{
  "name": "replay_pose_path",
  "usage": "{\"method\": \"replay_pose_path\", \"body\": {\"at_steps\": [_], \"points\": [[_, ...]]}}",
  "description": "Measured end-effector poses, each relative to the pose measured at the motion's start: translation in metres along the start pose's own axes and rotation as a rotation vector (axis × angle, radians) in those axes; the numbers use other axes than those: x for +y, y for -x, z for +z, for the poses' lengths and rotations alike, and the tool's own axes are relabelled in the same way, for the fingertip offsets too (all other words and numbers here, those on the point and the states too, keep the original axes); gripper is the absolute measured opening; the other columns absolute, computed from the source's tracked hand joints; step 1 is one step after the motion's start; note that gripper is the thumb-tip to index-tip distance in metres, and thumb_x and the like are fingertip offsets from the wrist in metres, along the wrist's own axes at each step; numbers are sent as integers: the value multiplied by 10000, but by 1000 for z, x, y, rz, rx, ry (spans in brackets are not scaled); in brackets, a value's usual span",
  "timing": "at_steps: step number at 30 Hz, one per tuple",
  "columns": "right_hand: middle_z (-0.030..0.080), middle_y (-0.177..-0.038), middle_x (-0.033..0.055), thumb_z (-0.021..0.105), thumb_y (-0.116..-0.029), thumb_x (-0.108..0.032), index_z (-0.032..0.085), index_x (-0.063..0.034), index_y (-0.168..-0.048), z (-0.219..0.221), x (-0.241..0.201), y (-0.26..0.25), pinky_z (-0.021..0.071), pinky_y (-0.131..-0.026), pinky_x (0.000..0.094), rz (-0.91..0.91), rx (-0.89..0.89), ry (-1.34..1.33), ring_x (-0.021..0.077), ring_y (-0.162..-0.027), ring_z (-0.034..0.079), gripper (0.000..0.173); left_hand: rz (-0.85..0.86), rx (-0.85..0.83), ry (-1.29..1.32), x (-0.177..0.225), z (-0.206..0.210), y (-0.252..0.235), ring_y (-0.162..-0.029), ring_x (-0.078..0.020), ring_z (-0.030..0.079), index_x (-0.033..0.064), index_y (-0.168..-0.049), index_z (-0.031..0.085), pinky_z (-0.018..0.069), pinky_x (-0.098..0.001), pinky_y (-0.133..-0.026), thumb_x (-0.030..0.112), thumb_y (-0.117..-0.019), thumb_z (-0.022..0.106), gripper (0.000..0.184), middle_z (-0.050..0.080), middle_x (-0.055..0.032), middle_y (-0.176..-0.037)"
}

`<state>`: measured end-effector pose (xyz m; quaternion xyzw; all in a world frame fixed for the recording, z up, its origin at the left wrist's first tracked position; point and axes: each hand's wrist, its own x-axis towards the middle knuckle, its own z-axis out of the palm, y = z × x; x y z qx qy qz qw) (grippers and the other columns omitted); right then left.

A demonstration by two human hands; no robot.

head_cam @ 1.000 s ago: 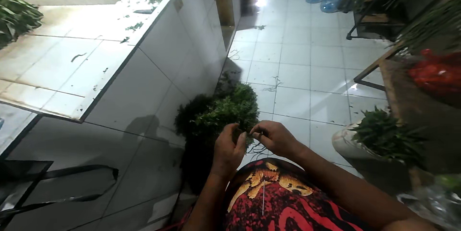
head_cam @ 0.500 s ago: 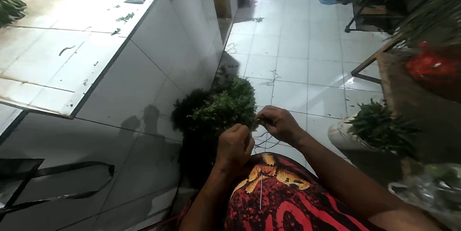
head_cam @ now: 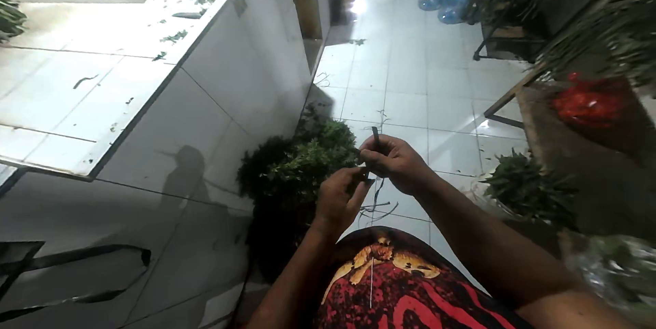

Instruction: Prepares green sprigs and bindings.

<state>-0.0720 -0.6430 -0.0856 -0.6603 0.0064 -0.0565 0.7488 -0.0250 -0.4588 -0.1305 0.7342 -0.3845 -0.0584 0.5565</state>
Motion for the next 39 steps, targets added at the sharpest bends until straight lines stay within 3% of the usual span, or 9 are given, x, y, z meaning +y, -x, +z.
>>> {"method": "replay_pose_path", "body": {"at_steps": [4, 7, 9, 11, 14, 19, 24, 31, 39], "points": [[630, -820, 59, 674, -995, -204, 687, -86, -1060, 5, 9, 1, 424, -508, 214, 42, 77, -87, 84, -578, 499, 136, -22, -1, 12, -3, 0, 0, -761, -63, 672, 55, -1037, 743, 604, -256, -710, 138, -995, 639, 140, 716, -10, -912], [642, -809, 49, 696, -976, -196, 698, -86, -1040, 6, 12, 2, 437, -527, 221, 28, 107, -46, 86, -600, 520, 128, -72, 100, 71, -1, 0, 3, -784, -102, 675, 49, -1149, 702, 611, -291, -704, 186, -1003, 633, 213, 707, -35, -990], [666, -838, 48, 710, -964, -172, 704, -77, -1032, 7, 15, 4, 515, -608, 256, -5, 103, 40, 111, -675, 590, 116, -132, 183, 154, 7, -5, 0, -829, -136, 689, 49, -1240, 667, 619, -320, -723, 225, -993, 658, 304, 703, -59, -1056], [685, -853, 51, 714, -958, -145, 706, -67, -1019, 11, 19, 6, 563, -660, 287, -24, 84, 133, 128, -714, 633, 99, -156, 218, 227, 13, -12, -4, -884, -172, 705, 38, -1207, 687, 630, -346, -762, 201, -985, 680, 275, 711, -80, -1096], [699, -855, 42, 705, -968, -144, 706, -62, -1012, 14, 25, 6, 581, -684, 297, -28, 34, 210, 127, -726, 656, 93, -139, 226, 205, 16, -20, -8, -750, -163, 676, 46, -997, 729, 606, -327, -667, 159, -998, 660, 132, 711, -61, -943], [711, -874, 34, 677, -986, -176, 707, -63, -1033, 12, 35, 7, 577, -714, 294, 24, -90, 208, 111, -755, 665, 126, -143, 282, 268, 20, -31, -10, -593, -153, 604, 35, -1010, 703, 559, -307, -580, 167, -1030, 618, 157, 658, -65, -745], [706, -846, 27, 675, -990, -206, 707, -68, -1007, 14, 40, 6, 578, -716, 289, 4, -79, 229, 104, -749, 666, 142, -180, 135, 237, 21, -38, -4, -792, -172, 709, 12, -1085, 715, 623, -326, -724, 99, -980, 678, 141, 744, -86, -971], [721, -896, 36, 711, -968, -198, 704, -59, -1026, 19, 43, 7, 601, -763, 304, 2, -106, 202, 116, -800, 690, 150, -223, 209, 165, 17, -33, 1, -639, -131, 645, 47, -878, 664, 576, -286, -616, 154, -955, 727, 147, 678, -40, -747], [690, -858, 8, 614, -1023, -228, 690, -74, -1019, 22, 47, 9, 567, -727, 270, -30, -132, 279, 80, -768, 656, 172, -216, 217, 225, 13, -29, 6, -698, -149, 660, 16, -978, 698, 583, -295, -649, 82, -981, 659, 76, 701, -67, -844]]}}
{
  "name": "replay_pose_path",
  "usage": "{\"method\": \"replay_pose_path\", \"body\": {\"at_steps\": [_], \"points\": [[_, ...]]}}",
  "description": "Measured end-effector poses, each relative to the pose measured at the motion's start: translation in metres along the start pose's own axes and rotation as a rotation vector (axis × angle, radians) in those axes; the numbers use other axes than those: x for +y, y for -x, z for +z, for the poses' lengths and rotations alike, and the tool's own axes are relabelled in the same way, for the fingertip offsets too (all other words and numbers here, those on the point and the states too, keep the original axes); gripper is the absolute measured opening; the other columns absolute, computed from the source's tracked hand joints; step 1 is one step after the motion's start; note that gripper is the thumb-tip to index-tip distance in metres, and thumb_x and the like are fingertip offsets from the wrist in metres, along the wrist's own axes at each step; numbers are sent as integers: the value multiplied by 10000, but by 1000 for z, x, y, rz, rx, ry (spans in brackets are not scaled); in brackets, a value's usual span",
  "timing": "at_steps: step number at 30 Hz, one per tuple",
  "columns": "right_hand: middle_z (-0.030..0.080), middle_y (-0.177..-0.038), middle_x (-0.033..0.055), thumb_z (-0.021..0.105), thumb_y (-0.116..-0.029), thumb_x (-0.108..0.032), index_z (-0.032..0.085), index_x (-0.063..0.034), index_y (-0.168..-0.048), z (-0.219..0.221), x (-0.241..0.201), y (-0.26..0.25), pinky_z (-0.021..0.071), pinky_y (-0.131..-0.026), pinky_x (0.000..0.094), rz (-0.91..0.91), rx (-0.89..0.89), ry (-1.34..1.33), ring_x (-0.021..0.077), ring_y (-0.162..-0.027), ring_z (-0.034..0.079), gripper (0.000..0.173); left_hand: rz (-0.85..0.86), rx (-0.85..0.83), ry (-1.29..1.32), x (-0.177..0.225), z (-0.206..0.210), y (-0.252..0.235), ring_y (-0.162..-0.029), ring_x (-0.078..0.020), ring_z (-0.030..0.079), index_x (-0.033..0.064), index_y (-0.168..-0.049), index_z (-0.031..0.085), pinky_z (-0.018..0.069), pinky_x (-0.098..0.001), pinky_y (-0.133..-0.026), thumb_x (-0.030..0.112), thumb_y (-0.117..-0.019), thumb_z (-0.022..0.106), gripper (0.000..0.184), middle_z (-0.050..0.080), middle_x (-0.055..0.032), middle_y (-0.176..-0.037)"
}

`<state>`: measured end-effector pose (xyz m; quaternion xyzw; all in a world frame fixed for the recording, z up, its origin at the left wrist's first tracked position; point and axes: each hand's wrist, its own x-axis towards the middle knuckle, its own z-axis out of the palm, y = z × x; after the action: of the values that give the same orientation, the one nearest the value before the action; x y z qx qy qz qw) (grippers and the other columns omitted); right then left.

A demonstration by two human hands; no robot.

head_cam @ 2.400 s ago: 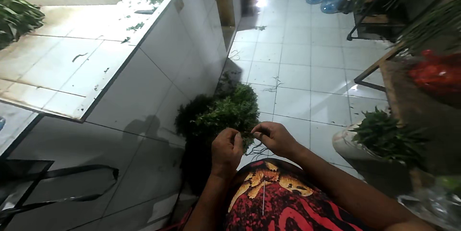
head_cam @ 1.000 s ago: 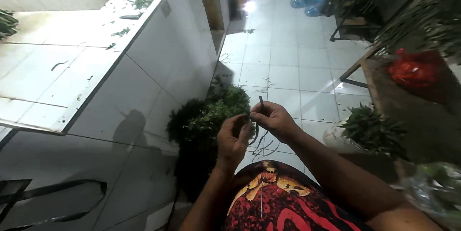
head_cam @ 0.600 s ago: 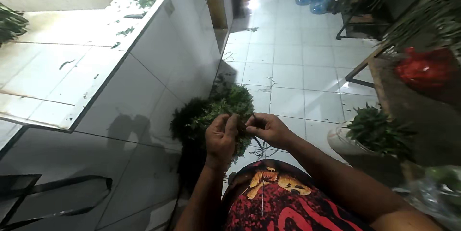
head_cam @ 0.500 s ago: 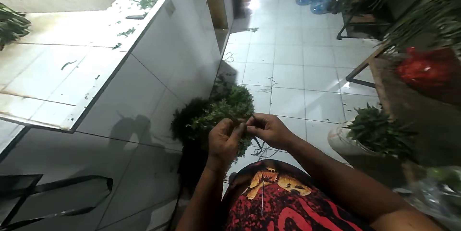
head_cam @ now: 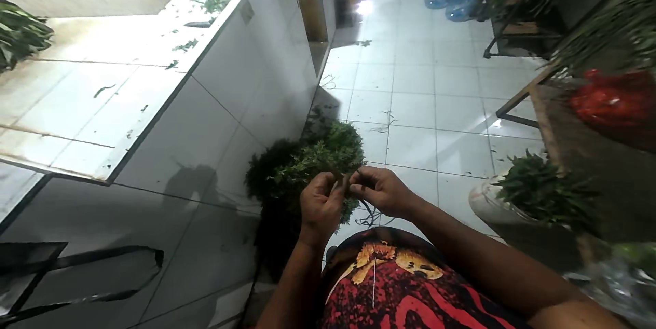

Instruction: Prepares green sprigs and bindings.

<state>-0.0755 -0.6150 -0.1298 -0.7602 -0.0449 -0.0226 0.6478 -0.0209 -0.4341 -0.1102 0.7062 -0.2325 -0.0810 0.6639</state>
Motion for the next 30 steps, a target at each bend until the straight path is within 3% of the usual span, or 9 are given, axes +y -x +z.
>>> {"method": "replay_pose_path", "body": {"at_steps": [5, 14, 17, 19, 22, 24, 27, 30], "points": [[717, -923, 29, 708, -974, -201, 688, -59, -1065, 4, -4, 2, 594, -761, 283, -22, 1, -72, 100, -809, 684, 170, 10, 27, 52, -1, 1, 1, -723, -167, 685, 8, -966, 670, 608, -322, -684, 110, -958, 715, 112, 703, -81, -832], [712, -953, 22, 655, -992, -166, 708, -51, -1049, 11, 1, 2, 585, -754, 277, -119, 121, -103, 93, -824, 672, 138, 27, 30, 107, 0, -2, 5, -743, -145, 669, -12, -992, 663, 597, -307, -694, 88, -923, 754, 152, 692, -74, -846], [732, -1069, 54, 609, -1015, -146, 710, -41, -1089, 6, -8, 0, 576, -746, 287, -97, 157, -208, 113, -850, 677, 163, 54, 13, 89, -1, -10, 6, -750, -164, 649, -1, -981, 658, 584, -320, -682, 50, -925, 713, 94, 674, -84, -889], [723, -1050, 75, 560, -1037, -157, 677, -52, -1115, 3, -14, 0, 516, -645, 265, -20, 179, -343, 108, -743, 622, 175, 36, 66, 59, 2, -13, 7, -811, -181, 679, 6, -972, 655, 605, -334, -738, 12, -927, 664, 46, 703, -96, -956], [716, -1028, 90, 473, -1085, -199, 602, -103, -1155, -4, -19, -1, 471, -590, 226, 45, 133, -591, 82, -679, 583, 175, 26, 161, 39, 3, -15, 9, -887, -231, 716, -9, -993, 620, 627, -380, -793, -26, -916, 633, 80, 722, -131, -997], [641, -829, 42, 450, -1092, -227, 579, -125, -1122, -7, -24, -3, 442, -548, 205, 53, 97, -657, 64, -610, 533, 167, 53, 268, -45, 0, -19, 7, -859, -224, 723, 5, -1016, 572, 626, -375, -761, -30, -916, 608, 112, 725, -115, -951], [497, -702, -23, 500, -1057, -235, 583, -148, -1082, -21, -32, -4, 388, -517, 219, -3, 95, -438, 55, -553, 433, 122, 43, 456, -268, -9, -42, 0, -814, -163, 727, 14, -1145, 564, 643, -349, -731, -1, -938, 630, 218, 717, -61, -949], [528, -745, -37, 557, -1033, -263, 603, -168, -1095, -57, -45, -1, 419, -512, 230, -91, 179, -159, 58, -564, 456, 122, -52, 598, -378, -25, -85, -3, -804, -172, 735, -8, -1214, 583, 651, -371, -726, 52, -967, 657, 265, 715, -100, -1005]]}}
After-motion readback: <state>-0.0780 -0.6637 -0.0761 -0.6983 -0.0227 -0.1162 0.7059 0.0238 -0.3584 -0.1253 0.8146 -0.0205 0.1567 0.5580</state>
